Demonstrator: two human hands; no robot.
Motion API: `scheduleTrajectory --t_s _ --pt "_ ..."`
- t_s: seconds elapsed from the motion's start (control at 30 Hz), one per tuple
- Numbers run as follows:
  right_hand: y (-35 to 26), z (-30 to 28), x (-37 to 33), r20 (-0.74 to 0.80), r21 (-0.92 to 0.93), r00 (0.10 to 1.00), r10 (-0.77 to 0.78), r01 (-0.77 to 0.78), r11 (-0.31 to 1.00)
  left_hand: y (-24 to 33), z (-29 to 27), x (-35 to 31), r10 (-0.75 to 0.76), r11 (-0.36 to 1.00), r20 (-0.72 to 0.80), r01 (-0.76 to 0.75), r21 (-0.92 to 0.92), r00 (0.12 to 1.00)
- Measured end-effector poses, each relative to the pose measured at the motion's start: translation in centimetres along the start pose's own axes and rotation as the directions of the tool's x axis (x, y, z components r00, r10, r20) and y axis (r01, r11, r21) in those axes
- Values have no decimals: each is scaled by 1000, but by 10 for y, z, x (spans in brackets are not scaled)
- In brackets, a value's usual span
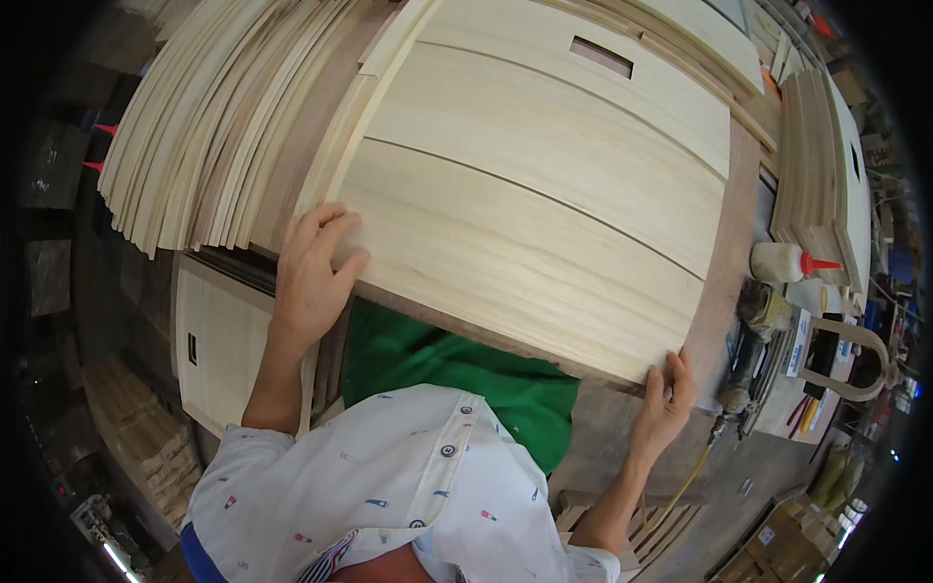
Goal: Assembling wooden boards by applying glue and using a pneumatic nail gun.
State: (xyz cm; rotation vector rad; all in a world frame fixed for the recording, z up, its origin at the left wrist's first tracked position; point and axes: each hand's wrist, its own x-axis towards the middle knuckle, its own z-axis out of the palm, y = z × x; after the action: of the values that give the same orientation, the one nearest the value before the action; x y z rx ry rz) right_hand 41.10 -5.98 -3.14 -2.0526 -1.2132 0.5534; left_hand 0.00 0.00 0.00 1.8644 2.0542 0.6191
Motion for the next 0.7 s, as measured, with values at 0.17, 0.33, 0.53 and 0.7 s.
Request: scheduleTrajectory --t_s 0.17,0.33,0.53,0.7 --pt "0 2 -1 -37 -123 991 -129 124 985 5 0 -1 48 998 11 -47 -46 999" --pt "5 -8 1 -39 -218 981 -189 176 960 20 16 3 207 971 -11 -207 -122 978" --pt "-4 -40 102 -314 -38 941 -124 118 992 42 22 -5 308 928 -21 -305 -212 951" --pt "9 -62 213 -291 -500 895 -339 160 851 55 23 -18 359 899 27 -337 -279 933"
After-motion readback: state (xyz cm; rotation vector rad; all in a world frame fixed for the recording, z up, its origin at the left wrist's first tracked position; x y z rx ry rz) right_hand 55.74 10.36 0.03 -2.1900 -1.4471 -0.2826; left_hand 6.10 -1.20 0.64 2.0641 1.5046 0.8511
